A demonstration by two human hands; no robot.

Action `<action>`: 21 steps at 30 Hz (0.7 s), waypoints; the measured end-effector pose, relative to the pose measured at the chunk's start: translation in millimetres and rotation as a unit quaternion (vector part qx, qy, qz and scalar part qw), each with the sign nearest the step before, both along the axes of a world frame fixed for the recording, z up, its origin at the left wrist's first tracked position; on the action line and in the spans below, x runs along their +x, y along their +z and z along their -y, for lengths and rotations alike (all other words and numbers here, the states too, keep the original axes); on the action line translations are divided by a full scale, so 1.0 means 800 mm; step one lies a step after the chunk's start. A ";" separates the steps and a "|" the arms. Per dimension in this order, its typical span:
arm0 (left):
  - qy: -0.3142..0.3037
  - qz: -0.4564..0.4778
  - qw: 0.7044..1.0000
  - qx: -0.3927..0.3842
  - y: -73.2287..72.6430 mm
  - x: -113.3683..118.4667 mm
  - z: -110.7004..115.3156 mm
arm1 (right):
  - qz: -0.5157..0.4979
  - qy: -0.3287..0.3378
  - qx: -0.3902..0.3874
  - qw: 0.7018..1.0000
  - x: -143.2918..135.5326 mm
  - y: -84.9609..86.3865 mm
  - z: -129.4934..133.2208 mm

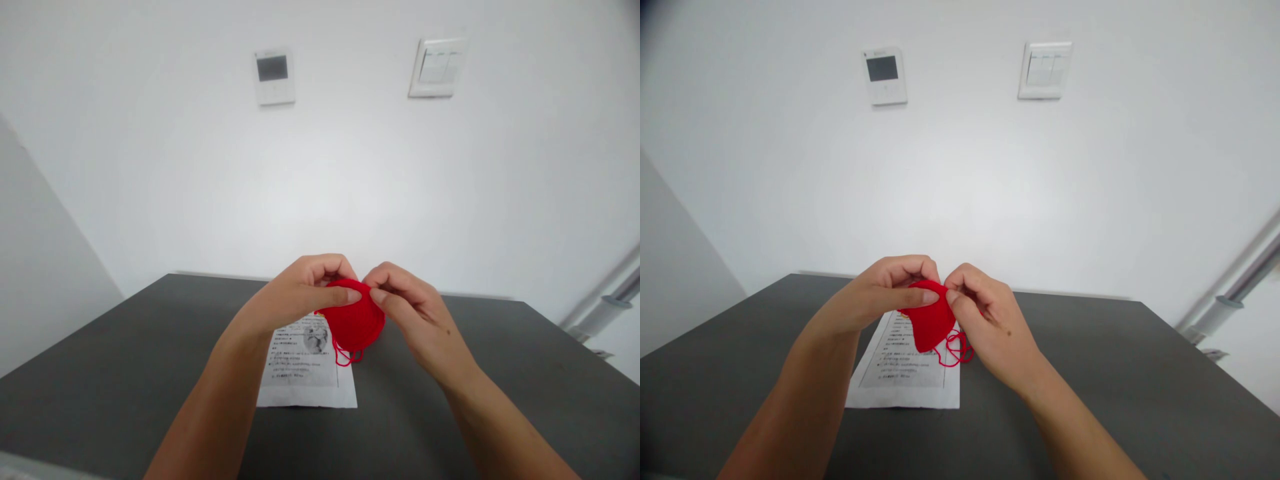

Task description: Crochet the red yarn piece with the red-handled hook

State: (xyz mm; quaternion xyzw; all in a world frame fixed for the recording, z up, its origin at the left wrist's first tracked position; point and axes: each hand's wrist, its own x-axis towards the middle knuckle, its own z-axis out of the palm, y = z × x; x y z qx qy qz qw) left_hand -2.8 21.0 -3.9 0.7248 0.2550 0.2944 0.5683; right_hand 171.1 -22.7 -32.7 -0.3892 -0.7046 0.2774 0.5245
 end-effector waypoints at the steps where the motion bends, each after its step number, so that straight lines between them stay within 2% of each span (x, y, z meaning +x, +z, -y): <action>1: 0.000 0.000 1.000 0.001 0.001 0.000 0.001 | 0.001 0.001 -0.004 1.000 0.000 0.000 0.000; 15: 0.015 -0.005 1.000 0.019 0.002 0.002 0.003 | 0.002 -0.003 0.000 1.000 0.000 0.000 -0.002; 21: 0.016 -0.014 0.999 0.025 0.003 0.002 0.002 | 0.001 0.006 -0.022 1.000 -0.001 0.001 -0.001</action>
